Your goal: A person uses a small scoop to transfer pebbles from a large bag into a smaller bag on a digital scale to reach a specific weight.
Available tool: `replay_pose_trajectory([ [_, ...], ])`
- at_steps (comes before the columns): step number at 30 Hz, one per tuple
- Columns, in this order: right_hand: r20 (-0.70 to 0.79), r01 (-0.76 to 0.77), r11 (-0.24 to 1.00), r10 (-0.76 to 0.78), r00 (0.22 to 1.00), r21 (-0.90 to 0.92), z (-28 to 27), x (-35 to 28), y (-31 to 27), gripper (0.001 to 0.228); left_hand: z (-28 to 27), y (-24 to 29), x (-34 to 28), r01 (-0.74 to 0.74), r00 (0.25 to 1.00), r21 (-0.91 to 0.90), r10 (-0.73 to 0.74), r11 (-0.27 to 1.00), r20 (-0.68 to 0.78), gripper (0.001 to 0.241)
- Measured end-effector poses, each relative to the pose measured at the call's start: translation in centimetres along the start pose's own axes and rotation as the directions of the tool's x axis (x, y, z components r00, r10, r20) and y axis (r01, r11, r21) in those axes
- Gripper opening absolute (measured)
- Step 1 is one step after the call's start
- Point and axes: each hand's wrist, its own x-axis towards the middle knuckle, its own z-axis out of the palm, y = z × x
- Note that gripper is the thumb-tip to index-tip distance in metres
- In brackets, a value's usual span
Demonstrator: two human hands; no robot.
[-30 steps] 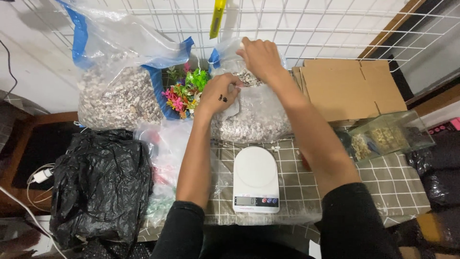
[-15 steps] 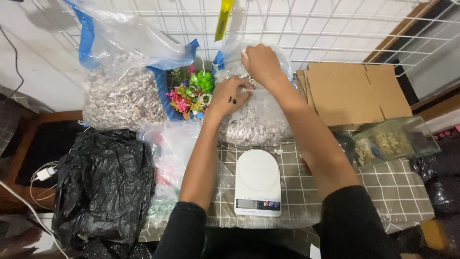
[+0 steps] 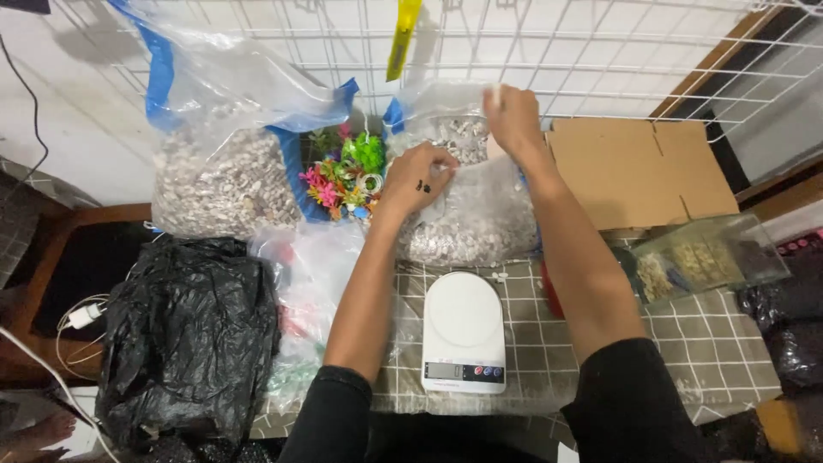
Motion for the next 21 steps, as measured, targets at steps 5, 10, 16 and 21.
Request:
replay_pose_trajectory([
  [5,-0.298,0.148,0.95,-0.062,0.953,0.275,-0.5,-1.8,1.3,0.037,-0.7,0.5,-0.8,-0.038,0.999,0.012,0.037,0.999,0.02,0.016],
  [10,0.171,0.042,0.982,-0.074,0.982,0.184,-1.2,-1.8,0.0,0.036,-1.1,0.6,-1.1,-0.021,0.994,0.018,0.019,1.0,0.108,0.025],
  [16,0.262,-0.071,0.993,0.044,0.964,0.097,2.3,-1.5,-1.7,0.038,-1.8,0.4,-0.8,0.011,1.0,-0.054,-0.01,0.998,0.02,0.022],
  [21,0.076,-0.217,0.917,0.203,0.976,0.335,2.6,-1.5,-2.0,0.043,-2.2,0.8,-1.1,-0.027,1.0,-0.085,0.026,0.996,-0.014,0.022],
])
